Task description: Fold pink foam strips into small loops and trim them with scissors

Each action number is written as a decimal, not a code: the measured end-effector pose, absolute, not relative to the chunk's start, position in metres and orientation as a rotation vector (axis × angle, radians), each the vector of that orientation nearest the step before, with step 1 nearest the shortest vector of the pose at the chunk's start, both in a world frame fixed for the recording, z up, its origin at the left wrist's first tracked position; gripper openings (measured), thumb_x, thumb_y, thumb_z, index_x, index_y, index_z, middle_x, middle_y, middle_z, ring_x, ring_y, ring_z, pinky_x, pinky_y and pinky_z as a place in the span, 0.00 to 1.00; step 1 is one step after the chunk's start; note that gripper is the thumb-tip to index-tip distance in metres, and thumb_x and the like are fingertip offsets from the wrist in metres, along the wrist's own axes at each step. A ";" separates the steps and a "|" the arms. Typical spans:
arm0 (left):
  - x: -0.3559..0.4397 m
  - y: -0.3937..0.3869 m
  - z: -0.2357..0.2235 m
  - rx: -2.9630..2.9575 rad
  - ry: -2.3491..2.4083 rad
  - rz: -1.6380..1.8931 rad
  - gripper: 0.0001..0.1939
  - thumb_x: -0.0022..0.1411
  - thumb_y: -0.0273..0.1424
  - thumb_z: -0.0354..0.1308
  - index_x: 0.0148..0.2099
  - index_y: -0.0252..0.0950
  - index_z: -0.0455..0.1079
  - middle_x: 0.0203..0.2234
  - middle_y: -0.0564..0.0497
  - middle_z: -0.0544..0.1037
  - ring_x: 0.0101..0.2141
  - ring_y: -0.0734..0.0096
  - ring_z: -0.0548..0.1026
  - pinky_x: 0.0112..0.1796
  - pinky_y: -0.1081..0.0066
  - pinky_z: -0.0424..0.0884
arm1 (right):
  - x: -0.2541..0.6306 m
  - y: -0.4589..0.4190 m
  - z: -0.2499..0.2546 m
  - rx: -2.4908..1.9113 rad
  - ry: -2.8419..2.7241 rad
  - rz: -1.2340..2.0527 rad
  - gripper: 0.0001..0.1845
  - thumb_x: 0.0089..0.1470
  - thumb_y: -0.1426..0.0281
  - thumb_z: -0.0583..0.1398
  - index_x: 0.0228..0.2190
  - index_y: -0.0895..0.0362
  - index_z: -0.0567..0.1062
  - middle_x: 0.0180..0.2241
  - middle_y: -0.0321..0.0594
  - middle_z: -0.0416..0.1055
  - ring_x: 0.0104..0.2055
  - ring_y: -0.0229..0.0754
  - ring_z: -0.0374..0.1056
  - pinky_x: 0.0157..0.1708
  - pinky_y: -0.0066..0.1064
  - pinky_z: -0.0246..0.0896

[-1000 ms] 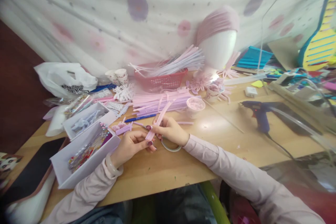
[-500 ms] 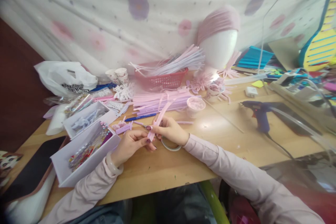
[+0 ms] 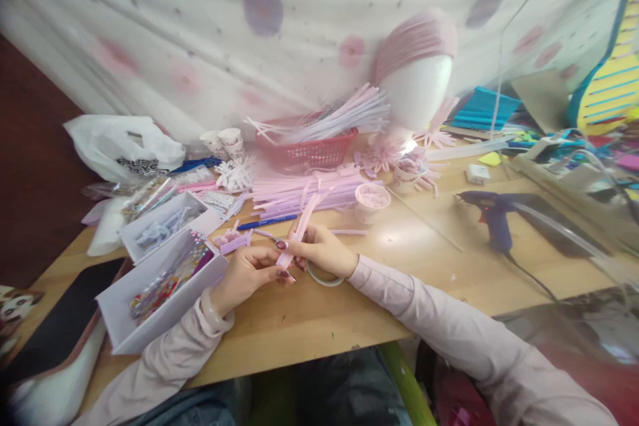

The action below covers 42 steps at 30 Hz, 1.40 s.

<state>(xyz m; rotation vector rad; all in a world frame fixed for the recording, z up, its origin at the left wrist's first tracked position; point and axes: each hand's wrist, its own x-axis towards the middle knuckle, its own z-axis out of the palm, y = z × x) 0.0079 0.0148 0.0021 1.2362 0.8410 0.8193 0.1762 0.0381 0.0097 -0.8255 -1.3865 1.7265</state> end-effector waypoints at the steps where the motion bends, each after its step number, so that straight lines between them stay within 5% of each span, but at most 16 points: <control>1: 0.008 0.015 0.003 1.236 0.838 0.818 0.12 0.45 0.34 0.67 0.29 0.30 0.75 0.22 0.47 0.80 0.24 0.67 0.78 0.29 0.71 0.75 | 0.176 0.038 0.009 -0.823 -1.385 1.723 0.20 0.39 0.59 0.67 0.23 0.60 0.64 0.15 0.30 0.68 0.13 0.27 0.58 0.13 0.20 0.51; 21: 0.010 0.015 0.002 1.198 0.881 0.930 0.11 0.55 0.34 0.60 0.36 0.30 0.74 0.26 0.45 0.80 0.26 0.69 0.77 0.30 0.71 0.74 | 0.174 0.036 0.002 -0.800 -1.396 1.424 0.17 0.45 0.60 0.64 0.24 0.58 0.64 0.18 0.30 0.64 0.18 0.31 0.58 0.19 0.24 0.52; 30: 0.022 0.011 -0.007 0.932 0.824 1.130 0.06 0.52 0.31 0.63 0.31 0.32 0.74 0.24 0.50 0.80 0.24 0.77 0.75 0.29 0.78 0.72 | 0.165 0.034 -0.011 -0.783 -1.152 1.422 0.16 0.47 0.60 0.63 0.24 0.57 0.64 0.18 0.30 0.63 0.20 0.31 0.58 0.22 0.25 0.52; 42: 0.015 0.013 -0.001 1.050 0.893 1.171 0.11 0.47 0.29 0.67 0.35 0.32 0.72 0.29 0.49 0.81 0.30 0.72 0.78 0.33 0.74 0.74 | 0.171 0.042 -0.011 -0.760 -1.044 1.596 0.19 0.42 0.60 0.66 0.23 0.58 0.63 0.17 0.29 0.65 0.19 0.31 0.61 0.22 0.24 0.53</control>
